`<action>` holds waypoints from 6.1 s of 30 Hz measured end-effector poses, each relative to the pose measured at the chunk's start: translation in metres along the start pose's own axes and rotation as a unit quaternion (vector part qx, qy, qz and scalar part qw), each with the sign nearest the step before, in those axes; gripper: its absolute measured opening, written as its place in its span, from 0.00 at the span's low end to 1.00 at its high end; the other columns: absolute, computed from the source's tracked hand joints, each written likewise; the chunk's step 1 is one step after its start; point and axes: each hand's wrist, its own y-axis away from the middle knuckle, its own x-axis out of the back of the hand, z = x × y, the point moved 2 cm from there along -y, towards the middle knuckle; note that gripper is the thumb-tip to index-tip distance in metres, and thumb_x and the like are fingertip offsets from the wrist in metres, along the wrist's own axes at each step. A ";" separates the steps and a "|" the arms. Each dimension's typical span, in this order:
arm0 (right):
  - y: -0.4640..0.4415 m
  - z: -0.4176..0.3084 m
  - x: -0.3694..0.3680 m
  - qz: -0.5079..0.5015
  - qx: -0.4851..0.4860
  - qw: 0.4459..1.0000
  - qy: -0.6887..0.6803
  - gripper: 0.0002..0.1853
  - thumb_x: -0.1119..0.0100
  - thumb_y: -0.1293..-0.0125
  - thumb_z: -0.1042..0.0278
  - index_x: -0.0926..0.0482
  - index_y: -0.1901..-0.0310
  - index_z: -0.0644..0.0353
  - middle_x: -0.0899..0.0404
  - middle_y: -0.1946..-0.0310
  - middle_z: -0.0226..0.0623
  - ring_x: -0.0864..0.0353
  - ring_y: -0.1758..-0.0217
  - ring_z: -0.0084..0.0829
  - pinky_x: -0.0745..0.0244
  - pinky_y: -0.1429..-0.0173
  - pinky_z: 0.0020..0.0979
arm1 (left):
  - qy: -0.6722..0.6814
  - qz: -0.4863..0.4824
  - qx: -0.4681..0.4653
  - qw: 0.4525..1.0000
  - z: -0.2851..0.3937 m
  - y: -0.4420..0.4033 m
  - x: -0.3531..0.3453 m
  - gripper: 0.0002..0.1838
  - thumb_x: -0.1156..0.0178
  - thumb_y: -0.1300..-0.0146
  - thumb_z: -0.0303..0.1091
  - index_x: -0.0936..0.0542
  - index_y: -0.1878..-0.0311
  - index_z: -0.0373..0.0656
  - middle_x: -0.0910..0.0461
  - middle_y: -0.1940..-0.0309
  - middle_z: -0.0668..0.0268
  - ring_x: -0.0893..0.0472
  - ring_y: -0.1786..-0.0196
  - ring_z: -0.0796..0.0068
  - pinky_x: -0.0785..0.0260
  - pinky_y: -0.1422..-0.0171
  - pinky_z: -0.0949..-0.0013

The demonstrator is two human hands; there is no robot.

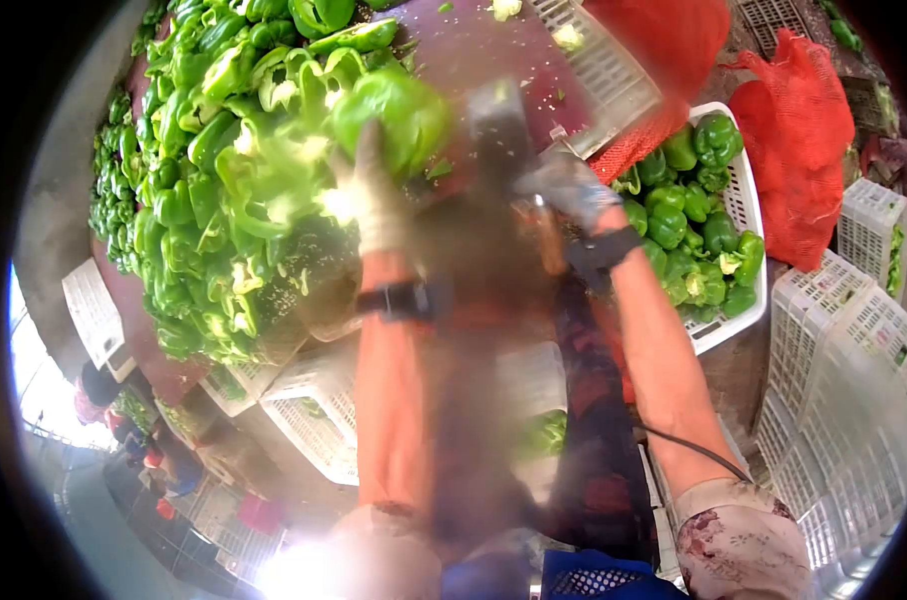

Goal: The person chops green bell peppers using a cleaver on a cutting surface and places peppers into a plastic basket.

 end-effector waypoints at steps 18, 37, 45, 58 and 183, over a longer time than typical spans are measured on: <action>-0.066 -0.073 0.105 0.245 0.090 0.952 0.160 0.09 0.47 0.36 0.70 0.21 0.57 0.59 0.19 0.68 0.38 0.17 0.66 0.36 0.22 0.65 0.34 | -0.309 -0.064 -0.007 0.949 -0.055 -0.079 -0.022 0.25 0.41 0.37 0.41 0.28 0.43 0.33 0.20 0.64 0.56 0.19 0.69 0.71 0.27 0.71 0.67; -0.086 -0.070 0.028 0.103 0.063 0.967 0.225 0.07 0.44 0.44 0.71 0.23 0.62 0.58 0.22 0.74 0.41 0.19 0.75 0.37 0.26 0.75 0.40 | -0.139 -0.016 0.076 0.987 -0.061 -0.046 -0.014 0.30 0.38 0.40 0.28 0.35 0.36 0.34 0.23 0.50 0.55 0.22 0.53 0.70 0.27 0.50 0.71; -0.084 -0.020 0.001 0.054 -0.008 0.998 0.040 0.10 0.46 0.35 0.63 0.22 0.58 0.60 0.19 0.66 0.48 0.18 0.69 0.47 0.23 0.64 0.44 | -0.062 -0.061 0.167 0.982 -0.064 -0.047 0.014 0.25 0.44 0.40 0.31 0.33 0.39 0.45 0.25 0.50 0.59 0.22 0.56 0.62 0.23 0.65 0.61; -0.018 0.015 -0.005 0.010 -0.223 0.965 -0.139 0.21 0.46 0.31 0.52 0.22 0.49 0.63 0.24 0.78 0.35 0.25 0.76 0.27 0.31 0.69 0.34 | 0.075 0.044 0.097 0.991 -0.034 0.008 -0.011 0.38 0.27 0.57 0.35 0.31 0.39 0.44 0.28 0.45 0.53 0.28 0.43 0.57 0.34 0.37 0.62; 0.114 0.183 0.071 0.528 -0.298 0.558 -0.567 0.37 0.28 0.50 0.65 0.35 0.39 0.63 0.22 0.50 0.42 0.25 0.43 0.35 0.28 0.39 0.33 | -0.404 -0.365 -0.135 0.828 -0.091 0.151 -0.235 0.10 0.43 0.42 0.22 0.17 0.58 0.37 0.18 0.64 0.67 0.23 0.59 0.77 0.30 0.50 0.74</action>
